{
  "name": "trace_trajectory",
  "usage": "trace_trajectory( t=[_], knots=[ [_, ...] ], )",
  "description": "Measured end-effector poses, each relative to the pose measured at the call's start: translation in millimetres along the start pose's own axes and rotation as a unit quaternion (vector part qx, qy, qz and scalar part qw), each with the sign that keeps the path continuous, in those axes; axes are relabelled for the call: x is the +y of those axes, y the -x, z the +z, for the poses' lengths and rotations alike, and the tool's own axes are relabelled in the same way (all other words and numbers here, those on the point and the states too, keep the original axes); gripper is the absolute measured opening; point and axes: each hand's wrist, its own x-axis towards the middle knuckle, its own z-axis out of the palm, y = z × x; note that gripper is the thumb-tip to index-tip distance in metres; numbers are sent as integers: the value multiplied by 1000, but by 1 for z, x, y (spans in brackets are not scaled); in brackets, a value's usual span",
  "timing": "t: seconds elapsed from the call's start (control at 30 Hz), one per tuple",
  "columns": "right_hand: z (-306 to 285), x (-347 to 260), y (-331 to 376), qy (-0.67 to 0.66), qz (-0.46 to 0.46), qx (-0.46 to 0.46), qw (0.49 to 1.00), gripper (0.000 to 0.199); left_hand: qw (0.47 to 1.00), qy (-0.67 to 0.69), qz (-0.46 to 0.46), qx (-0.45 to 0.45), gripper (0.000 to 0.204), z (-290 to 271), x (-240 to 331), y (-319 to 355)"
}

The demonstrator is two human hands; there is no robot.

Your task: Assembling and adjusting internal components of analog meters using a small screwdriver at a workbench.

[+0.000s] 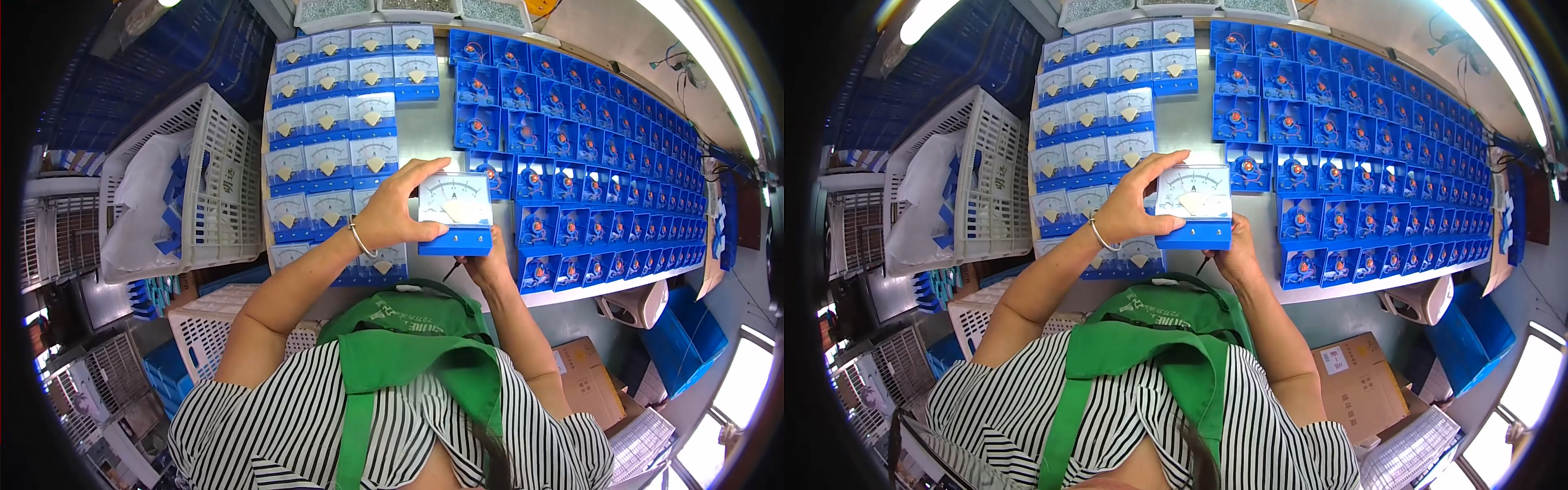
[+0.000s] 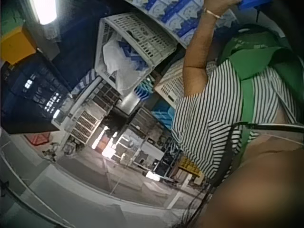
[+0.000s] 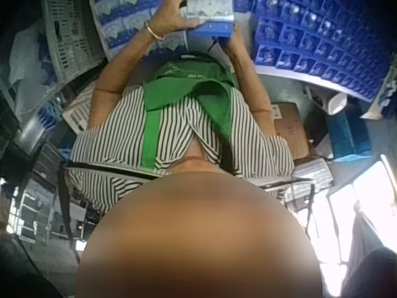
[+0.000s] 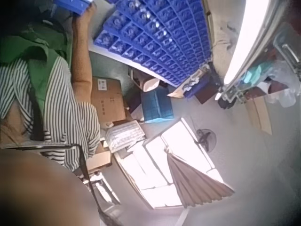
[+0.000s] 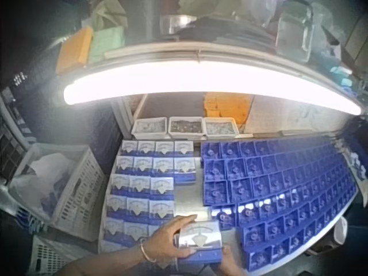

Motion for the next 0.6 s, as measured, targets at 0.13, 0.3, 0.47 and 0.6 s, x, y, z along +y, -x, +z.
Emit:
trace_trajectory(
  t=[0.13, 0.3, 0.47, 0.6],
  knots=[
    [-2, 7, 5, -16, -13, 1, 1000, 6, 999, 30, -29, -12, 87, 3, 2, 3],
    [-1, 19, 9, -34, -69, 40, 996, 8, 999, 38, -35, -6, 89, 7, 3, 6],
    [5, 24, 11, -30, -83, 64, 994, 9, 997, 62, -51, 1, 89, 7, 2, 7],
    [6, 25, 9, -16, -90, 68, 993, 9, 996, 71, -54, 5, 89, 7, 0, 7]
  ],
)
